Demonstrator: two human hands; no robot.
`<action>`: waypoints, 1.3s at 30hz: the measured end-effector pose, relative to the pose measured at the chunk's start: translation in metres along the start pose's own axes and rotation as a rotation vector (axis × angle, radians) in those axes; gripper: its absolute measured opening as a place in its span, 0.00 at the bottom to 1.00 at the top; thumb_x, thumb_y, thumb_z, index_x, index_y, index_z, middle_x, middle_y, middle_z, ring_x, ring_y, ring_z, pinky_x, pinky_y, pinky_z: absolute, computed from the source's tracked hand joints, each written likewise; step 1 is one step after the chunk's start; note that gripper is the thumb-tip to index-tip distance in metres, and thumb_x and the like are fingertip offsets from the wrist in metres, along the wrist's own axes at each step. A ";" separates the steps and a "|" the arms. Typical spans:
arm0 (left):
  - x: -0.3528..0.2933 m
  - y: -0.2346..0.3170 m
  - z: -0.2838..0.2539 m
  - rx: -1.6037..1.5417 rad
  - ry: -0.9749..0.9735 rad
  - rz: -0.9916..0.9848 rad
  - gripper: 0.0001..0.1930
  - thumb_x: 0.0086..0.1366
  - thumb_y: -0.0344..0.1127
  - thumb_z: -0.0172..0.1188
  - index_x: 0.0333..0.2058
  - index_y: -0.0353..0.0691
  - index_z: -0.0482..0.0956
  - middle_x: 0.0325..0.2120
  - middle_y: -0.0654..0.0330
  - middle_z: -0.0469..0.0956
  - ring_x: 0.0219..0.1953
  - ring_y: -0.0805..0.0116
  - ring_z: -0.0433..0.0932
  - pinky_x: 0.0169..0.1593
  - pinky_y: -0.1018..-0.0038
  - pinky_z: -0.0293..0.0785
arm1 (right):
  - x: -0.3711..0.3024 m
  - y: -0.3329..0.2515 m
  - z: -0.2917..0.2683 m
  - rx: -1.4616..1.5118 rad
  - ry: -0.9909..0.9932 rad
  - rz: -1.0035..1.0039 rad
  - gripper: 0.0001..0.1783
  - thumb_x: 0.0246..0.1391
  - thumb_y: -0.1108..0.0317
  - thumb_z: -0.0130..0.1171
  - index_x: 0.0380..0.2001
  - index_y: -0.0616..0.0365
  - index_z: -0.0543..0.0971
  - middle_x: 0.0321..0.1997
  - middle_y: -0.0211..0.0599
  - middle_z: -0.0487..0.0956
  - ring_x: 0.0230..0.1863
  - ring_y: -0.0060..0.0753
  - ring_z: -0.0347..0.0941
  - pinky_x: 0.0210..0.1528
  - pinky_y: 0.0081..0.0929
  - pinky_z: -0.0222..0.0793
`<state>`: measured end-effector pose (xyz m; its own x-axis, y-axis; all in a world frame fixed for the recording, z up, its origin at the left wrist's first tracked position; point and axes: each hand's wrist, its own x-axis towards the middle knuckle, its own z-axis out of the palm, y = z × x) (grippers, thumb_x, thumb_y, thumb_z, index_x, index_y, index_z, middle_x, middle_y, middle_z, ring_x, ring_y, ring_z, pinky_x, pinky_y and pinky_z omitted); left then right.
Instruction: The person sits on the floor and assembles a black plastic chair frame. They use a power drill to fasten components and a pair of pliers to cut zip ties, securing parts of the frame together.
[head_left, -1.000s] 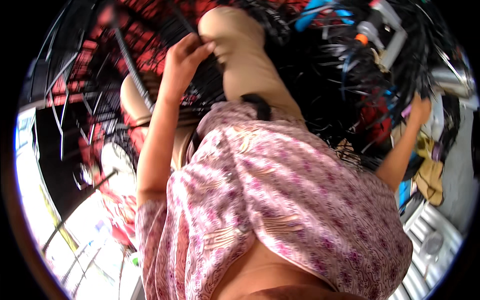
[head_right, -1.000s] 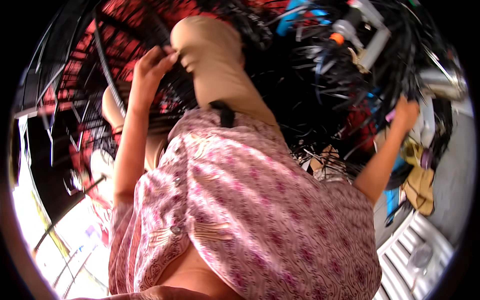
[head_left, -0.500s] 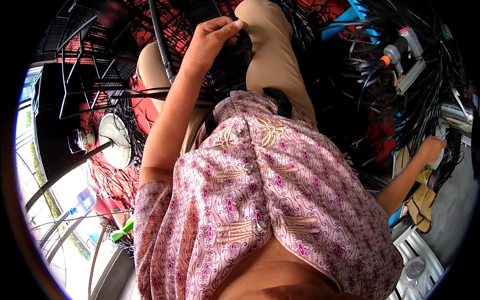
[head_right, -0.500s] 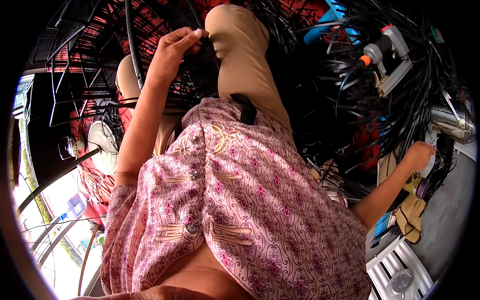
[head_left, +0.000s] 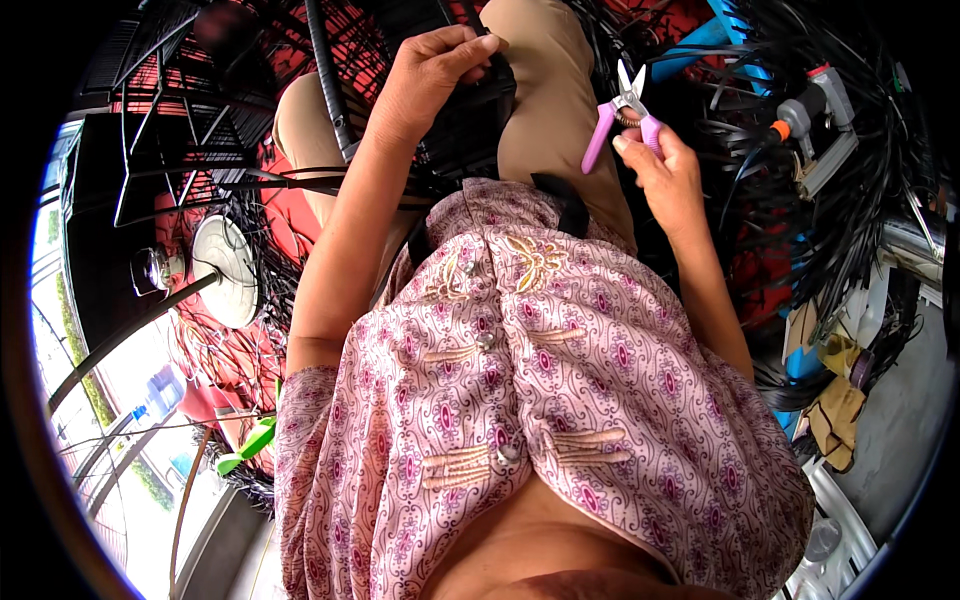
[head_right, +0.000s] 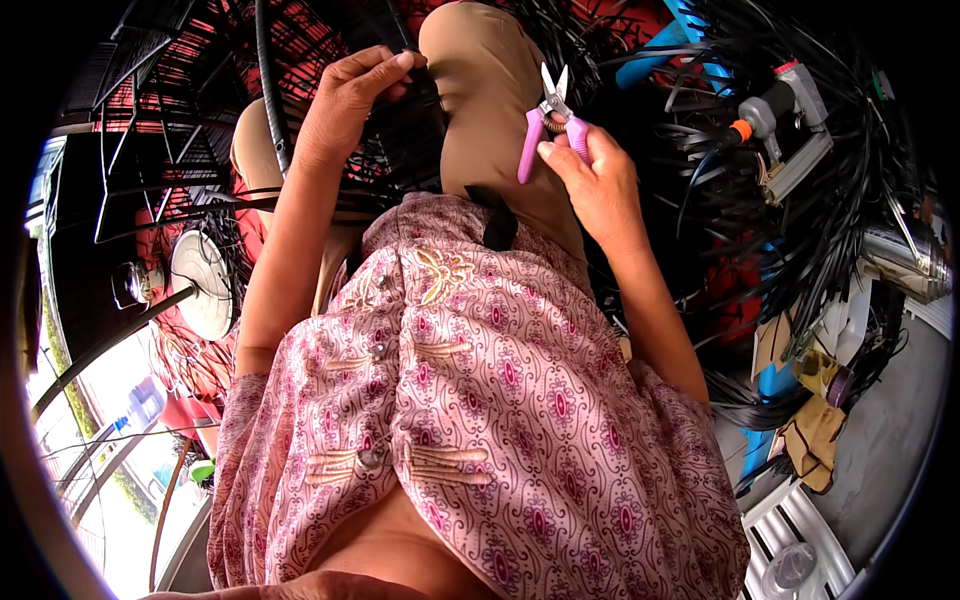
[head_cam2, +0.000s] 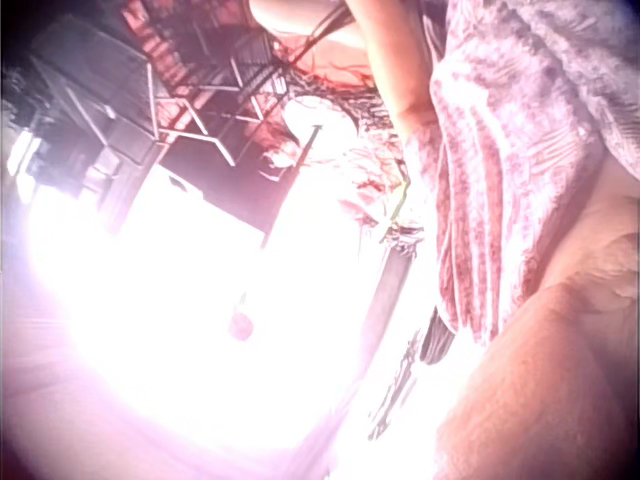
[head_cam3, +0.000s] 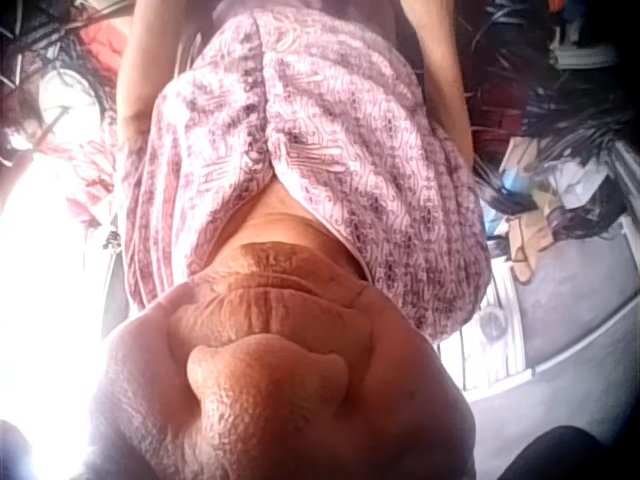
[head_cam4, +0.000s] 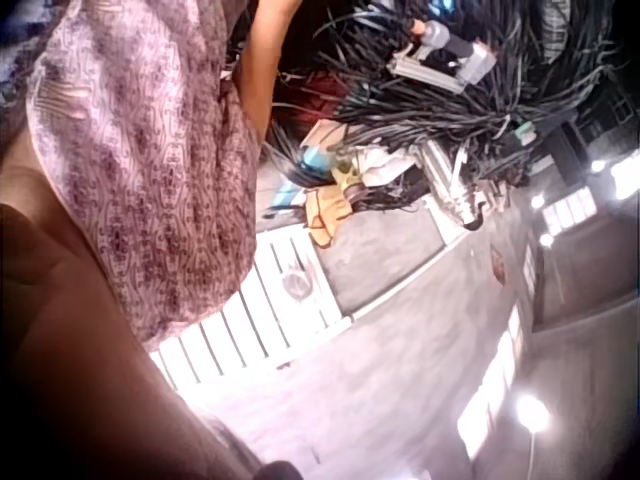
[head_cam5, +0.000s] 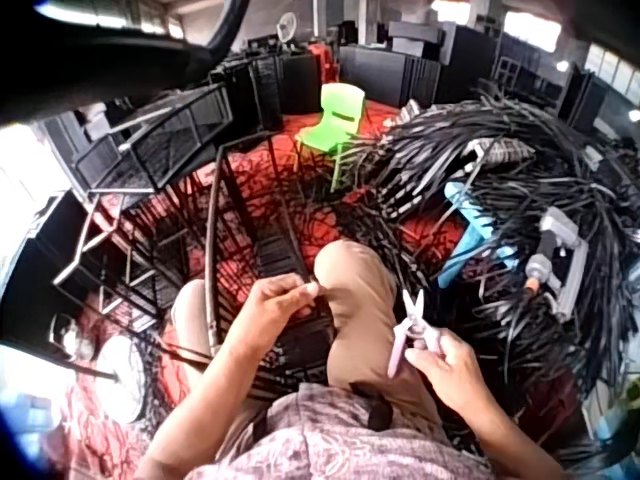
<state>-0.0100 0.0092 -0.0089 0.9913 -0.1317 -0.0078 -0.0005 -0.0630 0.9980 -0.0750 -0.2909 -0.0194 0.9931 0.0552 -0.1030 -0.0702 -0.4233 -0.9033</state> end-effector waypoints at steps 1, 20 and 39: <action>-0.001 -0.001 0.000 -0.016 0.005 -0.001 0.12 0.69 0.41 0.64 0.37 0.36 0.86 0.27 0.71 0.78 0.31 0.83 0.73 0.40 0.83 0.71 | -0.002 -0.001 0.003 0.010 -0.046 -0.035 0.25 0.60 0.58 0.65 0.55 0.62 0.79 0.45 0.39 0.81 0.46 0.27 0.76 0.51 0.30 0.72; -0.002 0.000 0.001 0.036 -0.018 0.183 0.13 0.68 0.38 0.65 0.28 0.35 0.80 0.23 0.69 0.73 0.31 0.81 0.72 0.40 0.81 0.68 | 0.082 -0.052 0.008 -0.872 -0.221 -0.772 0.23 0.49 0.52 0.69 0.45 0.53 0.80 0.38 0.39 0.77 0.45 0.45 0.74 0.52 0.41 0.69; -0.004 0.002 0.003 0.040 0.007 0.259 0.11 0.66 0.34 0.67 0.29 0.33 0.82 0.23 0.66 0.75 0.28 0.79 0.72 0.35 0.78 0.70 | 0.112 -0.054 0.009 -0.957 -0.295 -1.018 0.22 0.47 0.53 0.70 0.41 0.52 0.78 0.35 0.37 0.73 0.42 0.42 0.72 0.48 0.39 0.67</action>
<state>-0.0143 0.0065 -0.0068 0.9584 -0.1413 0.2479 -0.2591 -0.0674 0.9635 0.0396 -0.2535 0.0135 0.5079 0.8329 0.2198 0.8562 -0.5161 -0.0230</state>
